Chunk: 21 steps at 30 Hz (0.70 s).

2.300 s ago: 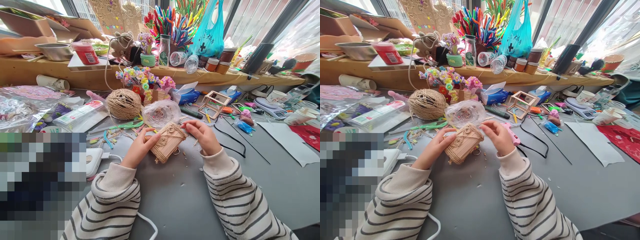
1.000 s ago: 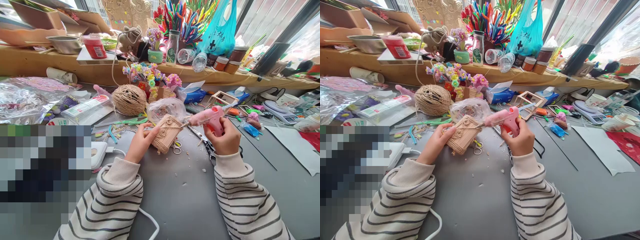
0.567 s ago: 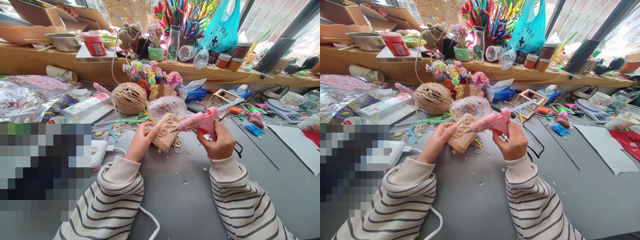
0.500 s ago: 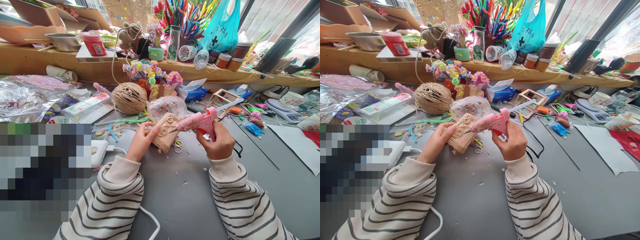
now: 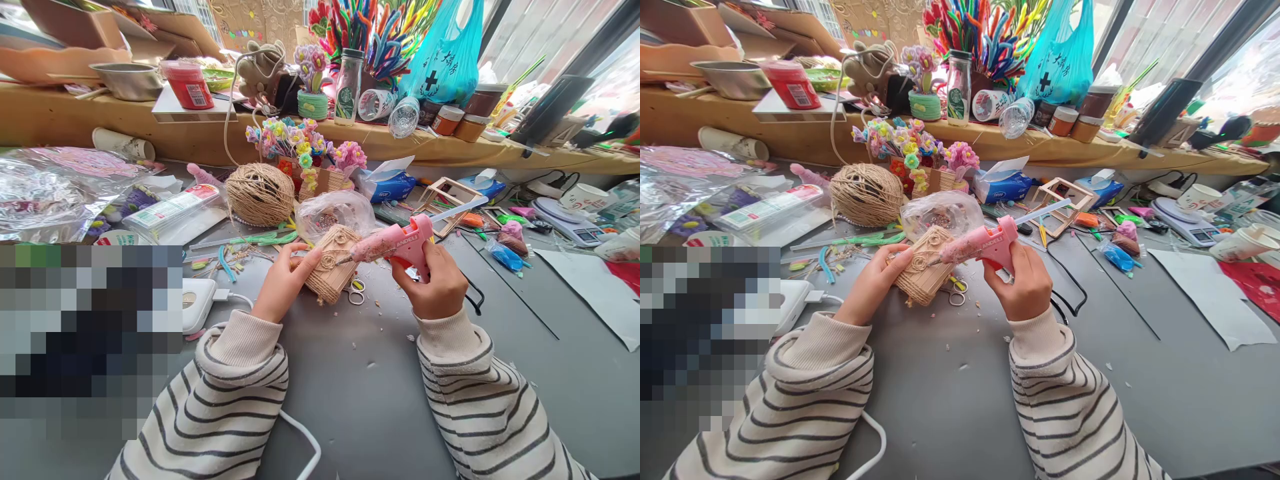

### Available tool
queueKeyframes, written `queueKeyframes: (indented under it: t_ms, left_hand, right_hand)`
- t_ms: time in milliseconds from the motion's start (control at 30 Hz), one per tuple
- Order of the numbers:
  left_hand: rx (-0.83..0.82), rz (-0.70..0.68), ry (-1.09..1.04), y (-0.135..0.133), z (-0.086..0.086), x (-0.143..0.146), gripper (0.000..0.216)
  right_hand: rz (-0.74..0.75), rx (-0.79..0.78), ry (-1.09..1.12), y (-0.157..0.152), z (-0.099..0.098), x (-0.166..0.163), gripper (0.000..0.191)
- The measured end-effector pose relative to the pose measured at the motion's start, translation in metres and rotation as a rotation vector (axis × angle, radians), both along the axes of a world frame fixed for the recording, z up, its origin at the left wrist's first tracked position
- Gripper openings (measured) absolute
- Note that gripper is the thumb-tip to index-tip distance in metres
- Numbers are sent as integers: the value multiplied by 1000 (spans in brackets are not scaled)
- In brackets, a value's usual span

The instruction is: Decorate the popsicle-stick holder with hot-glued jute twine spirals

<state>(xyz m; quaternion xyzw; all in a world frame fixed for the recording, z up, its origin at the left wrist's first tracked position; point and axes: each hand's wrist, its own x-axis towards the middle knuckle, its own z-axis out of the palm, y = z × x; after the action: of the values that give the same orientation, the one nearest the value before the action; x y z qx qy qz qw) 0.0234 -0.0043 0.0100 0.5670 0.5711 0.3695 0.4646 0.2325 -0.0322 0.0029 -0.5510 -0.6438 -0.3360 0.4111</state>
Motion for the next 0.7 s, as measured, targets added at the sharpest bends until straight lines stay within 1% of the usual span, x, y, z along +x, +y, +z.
queueKeyframes:
  t_ms: [267, 533, 700]
  left_hand:
    - [5, 2, 15, 0, 1, 0, 48]
    - [10, -1, 24, 0, 1, 1, 49]
    - [15, -9, 22, 0, 0, 0, 49]
  right_hand:
    - [0, -11, 13, 0, 0, 0, 20]
    - [4, -1, 8, -1, -2, 1, 24]
    - [-14, -11, 3, 0, -2, 1, 21]
